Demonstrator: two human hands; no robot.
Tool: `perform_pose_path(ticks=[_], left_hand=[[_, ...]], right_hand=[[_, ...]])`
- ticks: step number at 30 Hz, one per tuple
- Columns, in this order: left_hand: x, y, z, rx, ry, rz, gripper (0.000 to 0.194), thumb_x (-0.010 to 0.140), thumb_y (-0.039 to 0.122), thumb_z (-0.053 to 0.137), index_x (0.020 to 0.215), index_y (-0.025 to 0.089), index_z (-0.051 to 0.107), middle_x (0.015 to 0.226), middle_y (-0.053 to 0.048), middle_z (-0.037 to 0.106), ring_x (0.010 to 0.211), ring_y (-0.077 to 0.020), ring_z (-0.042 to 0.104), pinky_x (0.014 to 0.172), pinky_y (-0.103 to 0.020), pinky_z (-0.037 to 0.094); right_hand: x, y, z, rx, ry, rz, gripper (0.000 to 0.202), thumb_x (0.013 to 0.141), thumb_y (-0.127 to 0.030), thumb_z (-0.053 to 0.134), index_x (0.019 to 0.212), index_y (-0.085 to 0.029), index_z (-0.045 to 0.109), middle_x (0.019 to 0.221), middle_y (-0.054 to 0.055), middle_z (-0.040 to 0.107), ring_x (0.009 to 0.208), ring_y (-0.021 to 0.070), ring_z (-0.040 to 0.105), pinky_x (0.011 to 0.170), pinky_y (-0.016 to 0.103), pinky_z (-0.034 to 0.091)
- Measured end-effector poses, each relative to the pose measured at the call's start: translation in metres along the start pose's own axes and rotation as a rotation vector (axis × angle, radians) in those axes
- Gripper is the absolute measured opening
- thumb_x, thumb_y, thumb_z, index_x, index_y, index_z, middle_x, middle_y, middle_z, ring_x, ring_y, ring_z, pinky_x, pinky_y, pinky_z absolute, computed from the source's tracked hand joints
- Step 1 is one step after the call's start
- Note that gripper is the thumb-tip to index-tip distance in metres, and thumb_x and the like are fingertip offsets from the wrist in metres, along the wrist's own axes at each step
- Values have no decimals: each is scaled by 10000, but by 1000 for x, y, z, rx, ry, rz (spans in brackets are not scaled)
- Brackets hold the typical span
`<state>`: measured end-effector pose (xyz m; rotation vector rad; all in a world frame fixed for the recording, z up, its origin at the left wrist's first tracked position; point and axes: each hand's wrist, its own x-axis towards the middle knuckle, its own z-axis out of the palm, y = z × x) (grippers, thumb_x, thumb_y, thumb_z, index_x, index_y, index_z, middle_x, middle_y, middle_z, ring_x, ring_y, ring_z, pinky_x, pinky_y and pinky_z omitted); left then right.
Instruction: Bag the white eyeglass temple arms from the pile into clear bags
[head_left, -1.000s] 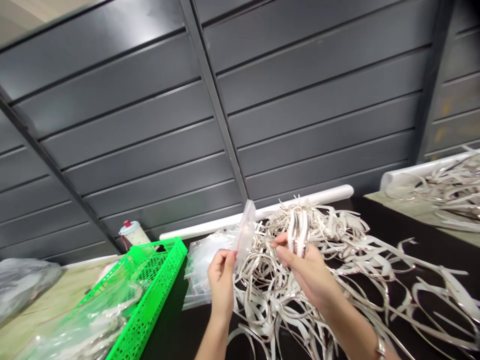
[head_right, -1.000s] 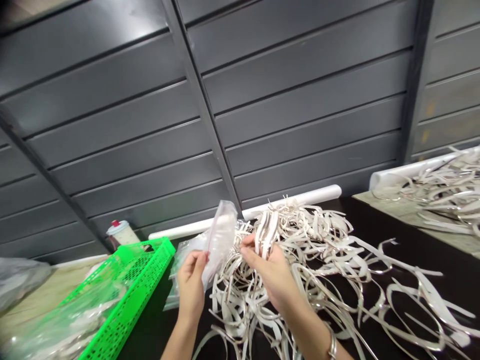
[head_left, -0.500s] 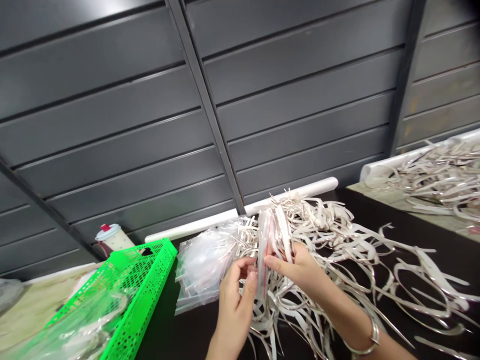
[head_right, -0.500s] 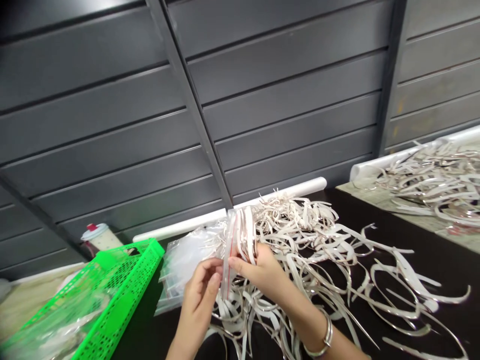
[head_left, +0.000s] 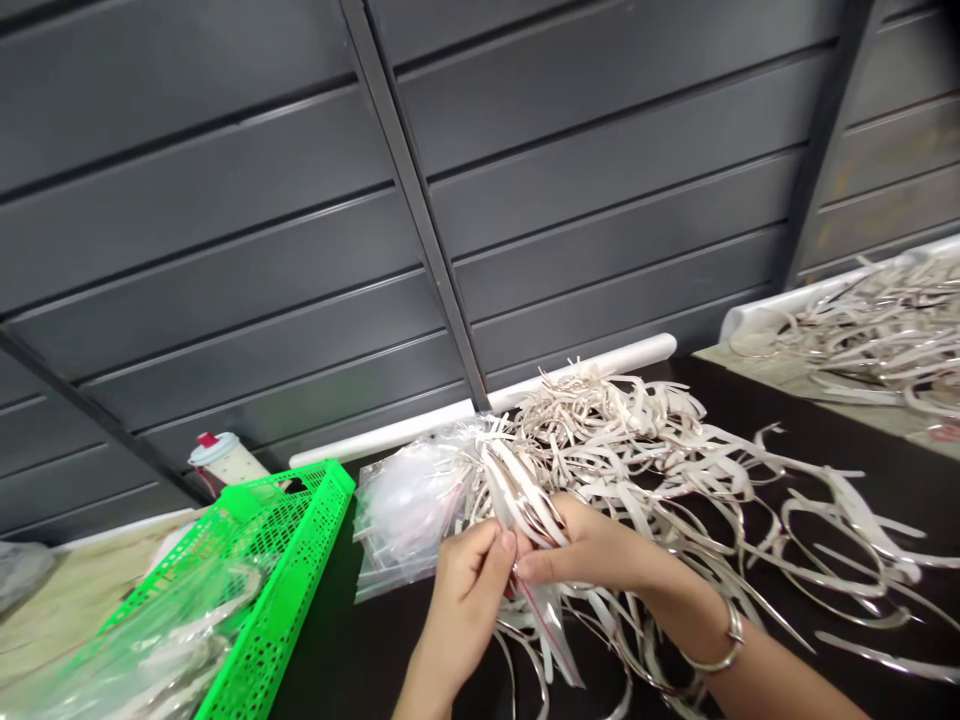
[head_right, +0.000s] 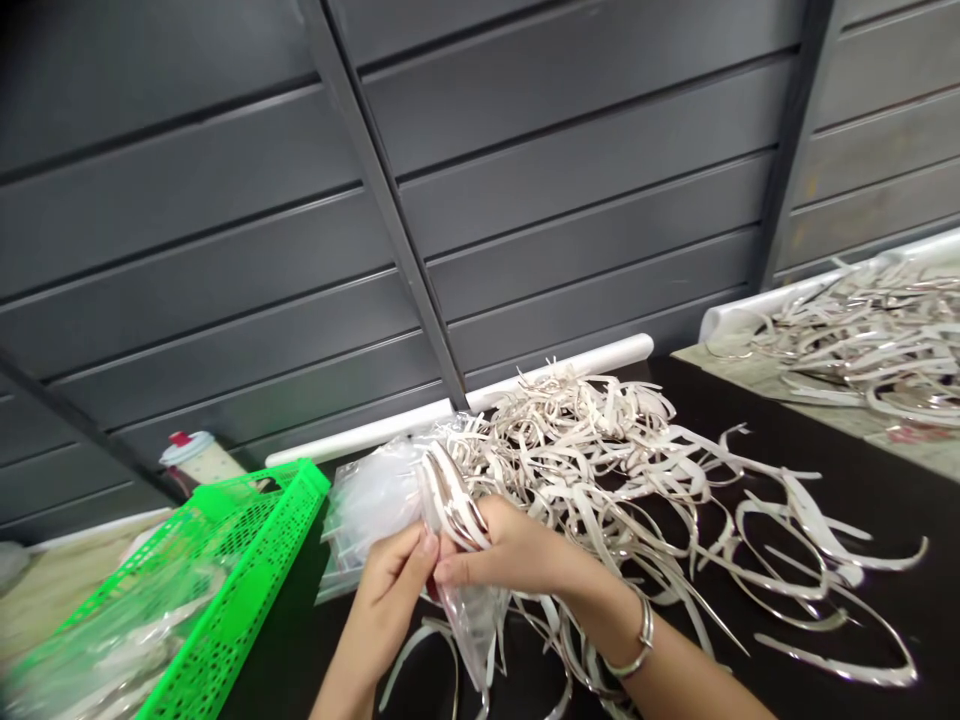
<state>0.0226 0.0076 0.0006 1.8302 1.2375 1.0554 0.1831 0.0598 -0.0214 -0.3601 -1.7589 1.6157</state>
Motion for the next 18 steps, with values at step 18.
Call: perform_pose_path(ticks=[18], left_hand=[[8, -18, -11, 332, 309, 174, 486, 743, 58, 493, 1206, 206, 469, 1006, -61, 597, 698, -132, 614, 653, -269, 506]], right_hand=[[-5, -21, -4, -472, 131, -42, 213, 699, -109, 505, 540, -185, 385, 519, -71, 320, 480, 67, 293, 441, 208, 236]])
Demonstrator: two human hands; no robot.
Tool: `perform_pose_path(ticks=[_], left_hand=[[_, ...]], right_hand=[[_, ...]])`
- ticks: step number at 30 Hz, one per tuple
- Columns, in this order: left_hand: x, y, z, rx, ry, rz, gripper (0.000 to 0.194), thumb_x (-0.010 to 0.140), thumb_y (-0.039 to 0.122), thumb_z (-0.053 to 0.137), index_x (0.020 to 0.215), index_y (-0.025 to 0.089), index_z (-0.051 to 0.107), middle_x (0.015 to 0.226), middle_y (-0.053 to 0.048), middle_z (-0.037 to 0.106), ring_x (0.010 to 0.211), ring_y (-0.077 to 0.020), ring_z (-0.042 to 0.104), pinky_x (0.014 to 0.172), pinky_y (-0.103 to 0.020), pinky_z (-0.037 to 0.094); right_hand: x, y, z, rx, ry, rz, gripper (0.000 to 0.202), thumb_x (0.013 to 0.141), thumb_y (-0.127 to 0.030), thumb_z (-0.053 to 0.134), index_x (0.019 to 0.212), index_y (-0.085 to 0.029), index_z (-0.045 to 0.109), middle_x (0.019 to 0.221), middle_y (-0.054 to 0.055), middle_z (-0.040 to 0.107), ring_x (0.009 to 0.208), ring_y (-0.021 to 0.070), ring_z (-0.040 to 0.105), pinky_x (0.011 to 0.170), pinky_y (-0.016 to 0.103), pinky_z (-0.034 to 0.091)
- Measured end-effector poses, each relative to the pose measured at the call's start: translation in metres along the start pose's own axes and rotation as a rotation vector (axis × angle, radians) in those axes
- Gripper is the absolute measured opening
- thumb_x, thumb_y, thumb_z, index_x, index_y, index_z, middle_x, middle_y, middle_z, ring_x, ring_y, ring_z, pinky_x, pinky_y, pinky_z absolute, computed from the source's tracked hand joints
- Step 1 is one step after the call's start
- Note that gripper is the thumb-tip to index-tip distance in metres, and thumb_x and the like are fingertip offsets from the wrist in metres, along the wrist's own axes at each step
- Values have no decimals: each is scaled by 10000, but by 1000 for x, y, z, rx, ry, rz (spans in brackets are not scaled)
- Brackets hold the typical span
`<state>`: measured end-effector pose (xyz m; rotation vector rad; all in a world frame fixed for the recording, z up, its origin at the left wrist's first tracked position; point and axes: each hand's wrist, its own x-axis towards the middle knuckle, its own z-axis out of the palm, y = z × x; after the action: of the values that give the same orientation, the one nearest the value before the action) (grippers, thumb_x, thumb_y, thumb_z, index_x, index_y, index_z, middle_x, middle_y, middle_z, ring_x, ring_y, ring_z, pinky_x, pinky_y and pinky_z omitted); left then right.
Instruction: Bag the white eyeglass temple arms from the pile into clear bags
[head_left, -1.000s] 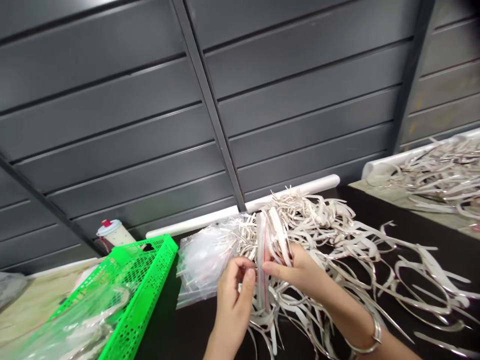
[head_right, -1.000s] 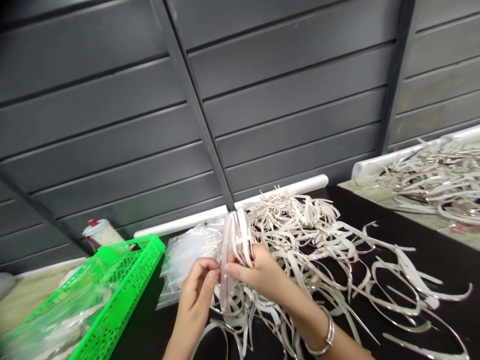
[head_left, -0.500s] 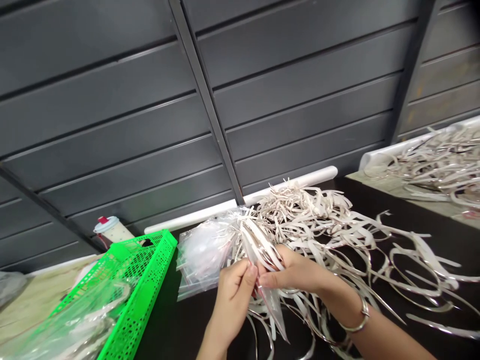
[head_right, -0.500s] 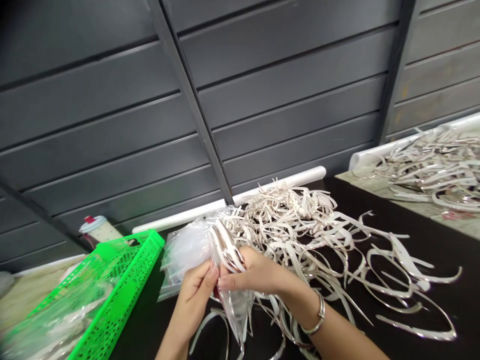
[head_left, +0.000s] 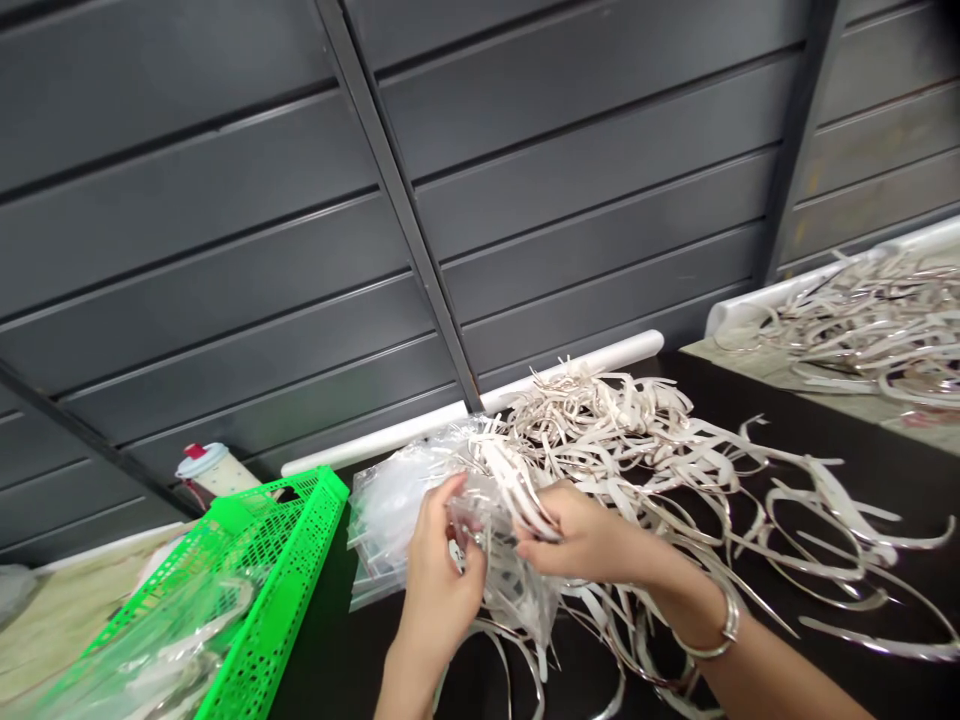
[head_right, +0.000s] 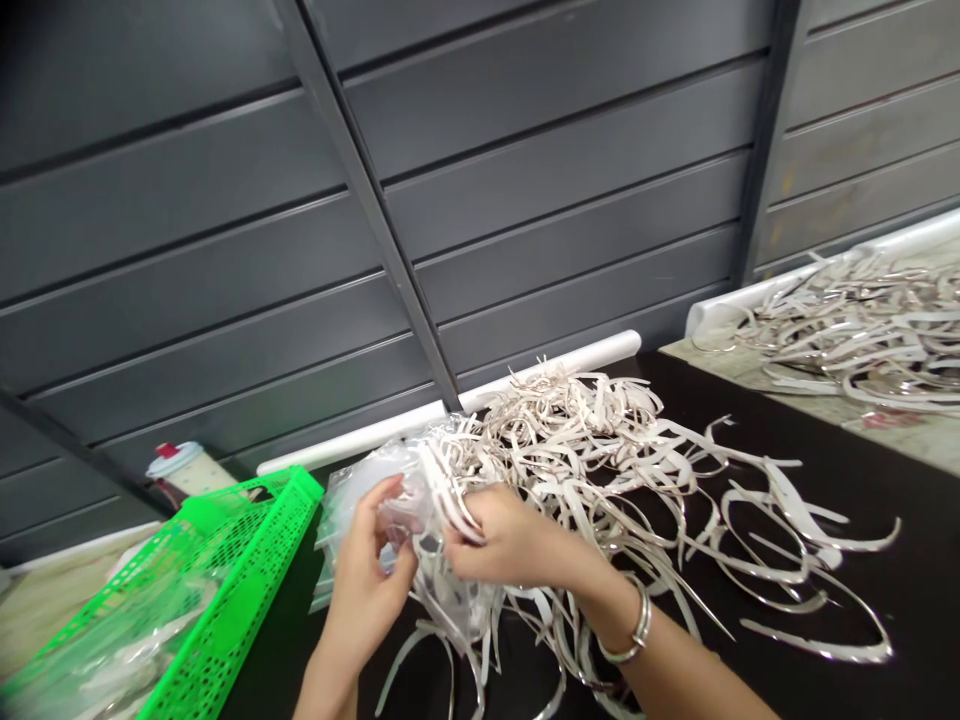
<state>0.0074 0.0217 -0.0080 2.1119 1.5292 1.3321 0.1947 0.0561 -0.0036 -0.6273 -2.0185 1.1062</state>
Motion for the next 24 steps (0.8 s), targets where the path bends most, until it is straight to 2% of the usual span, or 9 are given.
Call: perform_pose_path(ticks=[3, 4, 6, 11, 14, 18, 20, 24], left_hand=[[1, 4, -4, 115, -21, 88, 174, 828, 137, 515, 948, 197, 625, 794, -18, 629, 624, -131, 577, 607, -246, 473], [2, 5, -6, 129, -18, 98, 129, 848, 166, 519, 865, 197, 643, 747, -10, 634, 615, -132, 578, 594, -240, 465], [2, 6, -9, 146, -24, 109, 160, 865, 195, 525, 786, 198, 664, 713, -6, 657, 614, -135, 600, 580, -229, 461], [0, 4, -8, 231, -7, 155, 169, 870, 205, 532, 818, 195, 692, 744, -13, 728, 637, -148, 666, 592, -219, 479], [-1, 1, -6, 347, 63, 173, 191, 881, 212, 511, 815, 185, 688, 715, -14, 736, 571, -140, 668, 557, -213, 467], [0, -4, -5, 497, 147, 225, 238, 893, 242, 479, 817, 171, 694, 593, -8, 707, 446, -138, 632, 475, -217, 425], [0, -6, -4, 543, 171, 227, 254, 896, 253, 471, 816, 167, 696, 538, -2, 684, 402, -140, 612, 448, -220, 406], [-1, -6, -3, 549, 206, 201, 260, 899, 265, 472, 827, 160, 699, 529, -7, 679, 389, -140, 610, 448, -215, 412]], right_hand=[[3, 2, 8, -80, -12, -40, 223, 694, -103, 502, 533, -186, 372, 510, -74, 307, 481, 68, 293, 449, 207, 236], [3, 4, 7, -79, -8, -23, 219, 708, -117, 504, 540, -185, 381, 514, -72, 322, 482, 70, 303, 451, 207, 242], [5, 10, 3, -67, 30, 28, 218, 738, -151, 513, 552, -181, 404, 526, -62, 356, 491, 75, 327, 459, 210, 256], [7, 21, -13, -38, 195, 80, 215, 780, -214, 558, 584, -174, 478, 555, -41, 426, 526, 95, 383, 502, 232, 294], [4, 15, -15, 168, 351, 65, 288, 846, -354, 555, 622, -181, 497, 581, -27, 462, 542, 106, 405, 535, 252, 328], [-4, -6, -10, 660, 594, 14, 256, 886, -430, 512, 771, -202, 523, 544, -42, 444, 538, 118, 393, 580, 267, 355], [-8, -19, -5, 910, 622, 15, 221, 860, -424, 530, 788, -216, 507, 514, -55, 391, 508, 119, 354, 571, 273, 363], [-12, -36, 8, 1211, 523, 59, 163, 783, -378, 530, 757, -224, 484, 503, -68, 291, 465, 115, 283, 555, 289, 384]])
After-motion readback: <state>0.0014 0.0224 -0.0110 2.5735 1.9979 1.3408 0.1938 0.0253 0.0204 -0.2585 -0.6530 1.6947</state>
